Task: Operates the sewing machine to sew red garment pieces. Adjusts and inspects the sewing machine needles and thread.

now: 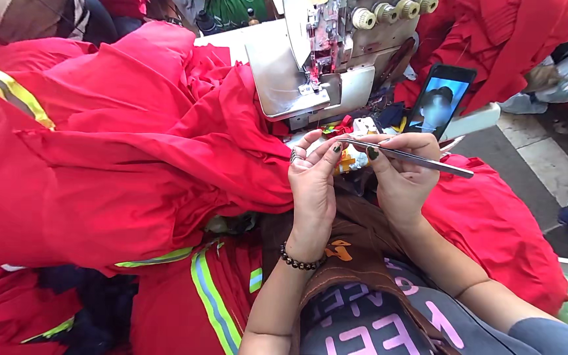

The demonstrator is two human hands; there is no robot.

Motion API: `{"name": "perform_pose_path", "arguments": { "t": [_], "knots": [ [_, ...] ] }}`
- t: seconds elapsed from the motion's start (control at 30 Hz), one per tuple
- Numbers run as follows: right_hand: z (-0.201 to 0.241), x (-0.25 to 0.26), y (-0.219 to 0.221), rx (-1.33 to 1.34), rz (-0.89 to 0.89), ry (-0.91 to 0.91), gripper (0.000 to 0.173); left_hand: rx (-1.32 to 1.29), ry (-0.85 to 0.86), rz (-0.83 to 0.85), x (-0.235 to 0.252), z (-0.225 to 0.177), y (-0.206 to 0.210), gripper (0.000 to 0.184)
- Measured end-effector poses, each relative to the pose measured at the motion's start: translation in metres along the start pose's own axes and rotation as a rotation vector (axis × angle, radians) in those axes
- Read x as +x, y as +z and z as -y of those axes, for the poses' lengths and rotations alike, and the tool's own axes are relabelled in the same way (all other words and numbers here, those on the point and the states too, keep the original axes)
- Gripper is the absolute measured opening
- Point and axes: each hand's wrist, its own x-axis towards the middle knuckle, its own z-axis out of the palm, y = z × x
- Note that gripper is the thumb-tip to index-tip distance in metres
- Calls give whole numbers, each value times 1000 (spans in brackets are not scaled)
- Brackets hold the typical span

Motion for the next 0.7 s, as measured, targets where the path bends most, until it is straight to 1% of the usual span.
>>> {"name": "perform_pose_path", "arguments": {
  "t": [0.4, 0.5, 0.53, 0.57, 0.6, 0.63, 0.67, 0.7],
  "knots": [
    [-5, 0, 1, 29, -27, 24, 26, -6, 6, 1, 2, 2, -2, 41],
    [-6, 3, 1, 40, -47, 48, 26, 23, -12, 35, 4, 0, -5, 44],
    [-7, 6, 1, 42, -52, 54, 27, 68, 3, 77, 6, -5, -8, 46],
    [-8, 11, 1, 39, -52, 55, 28, 151, 59, 142, 10, -13, -14, 46],
    [-8, 16, 1, 37, -47, 55, 28, 269, 152, 205, 14, -25, -22, 45],
    [-9, 23, 1, 43, -38, 49, 28, 398, 267, 234, 19, -44, -30, 44],
    [-11, 30, 1, 40, -24, 40, 27, 543, 398, 234, 26, -67, -40, 44],
    [-15, 37, 4, 39, -31, 37, 26, 711, 539, 196, 36, -94, -52, 44]
  ]
}}
